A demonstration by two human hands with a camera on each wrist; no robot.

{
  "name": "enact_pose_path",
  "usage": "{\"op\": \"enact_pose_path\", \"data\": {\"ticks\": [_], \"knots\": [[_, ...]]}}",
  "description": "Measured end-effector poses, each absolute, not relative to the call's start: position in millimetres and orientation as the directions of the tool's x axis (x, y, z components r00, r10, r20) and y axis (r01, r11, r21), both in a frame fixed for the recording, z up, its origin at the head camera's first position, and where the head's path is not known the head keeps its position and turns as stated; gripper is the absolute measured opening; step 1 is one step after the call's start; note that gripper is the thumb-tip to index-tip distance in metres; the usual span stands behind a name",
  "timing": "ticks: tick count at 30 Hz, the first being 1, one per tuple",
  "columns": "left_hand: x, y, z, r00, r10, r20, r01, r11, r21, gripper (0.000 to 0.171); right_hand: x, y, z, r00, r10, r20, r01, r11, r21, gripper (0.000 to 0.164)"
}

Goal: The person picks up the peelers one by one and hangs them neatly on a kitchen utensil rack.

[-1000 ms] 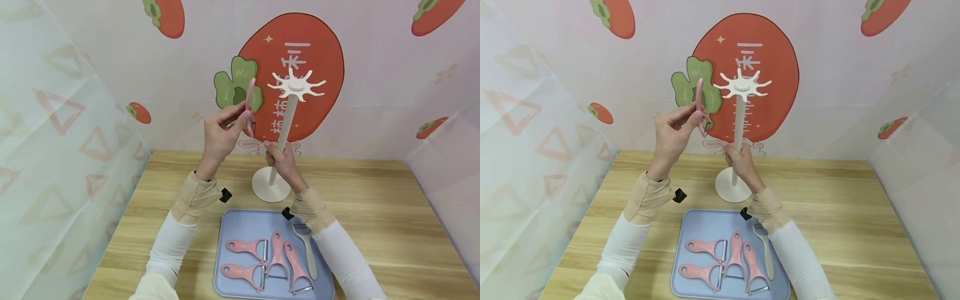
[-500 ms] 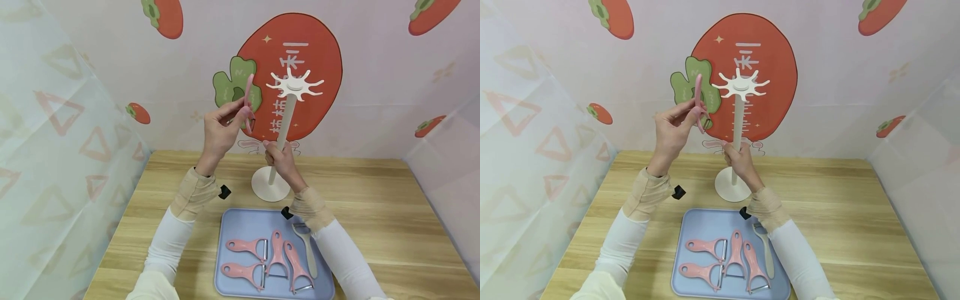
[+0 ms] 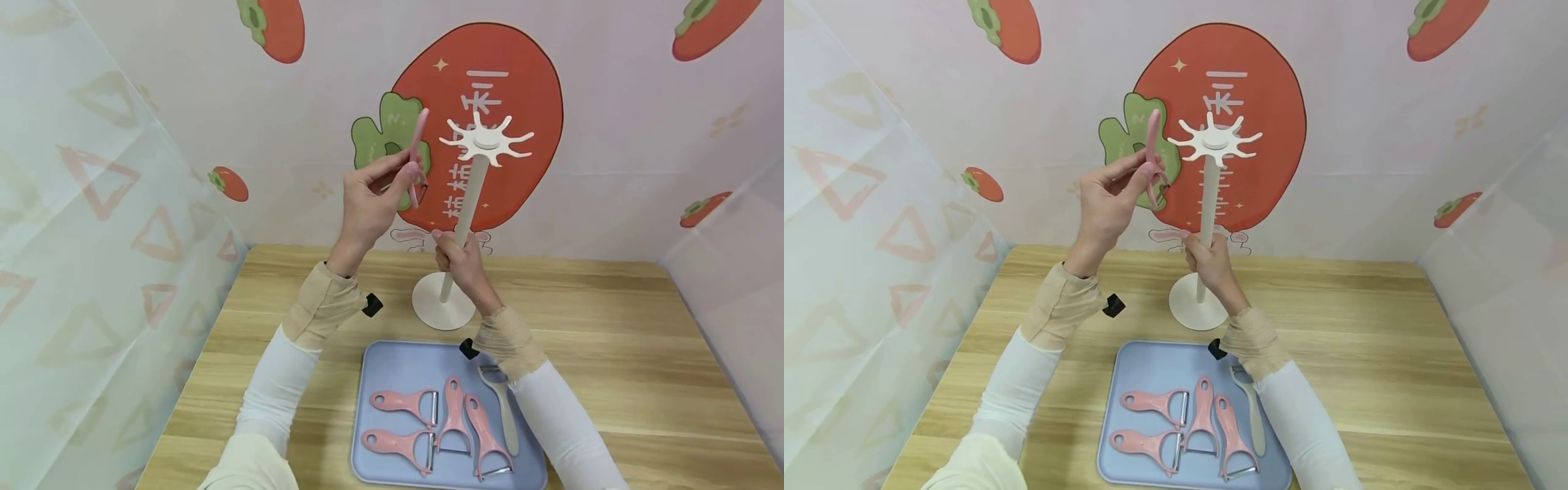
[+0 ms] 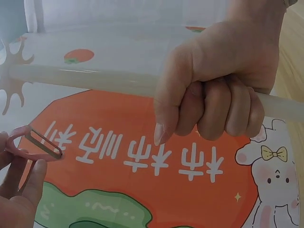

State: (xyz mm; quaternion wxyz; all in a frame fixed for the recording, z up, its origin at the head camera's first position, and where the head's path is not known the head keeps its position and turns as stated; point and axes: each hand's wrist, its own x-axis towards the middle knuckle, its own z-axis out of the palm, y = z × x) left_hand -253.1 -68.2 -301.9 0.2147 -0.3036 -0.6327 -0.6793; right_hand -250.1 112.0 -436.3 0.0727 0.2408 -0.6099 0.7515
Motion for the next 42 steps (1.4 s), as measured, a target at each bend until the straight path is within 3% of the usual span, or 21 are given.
{"op": "enact_pose_path", "data": {"ticks": [42], "knots": [[-260, -43, -297, -0.746, 0.14, 0.651, 0.639, -0.127, 0.759, 0.033, -251, 113, -438, -0.868, -0.177, 0.464, -0.417, -0.247, -0.875, 0.056]]}}
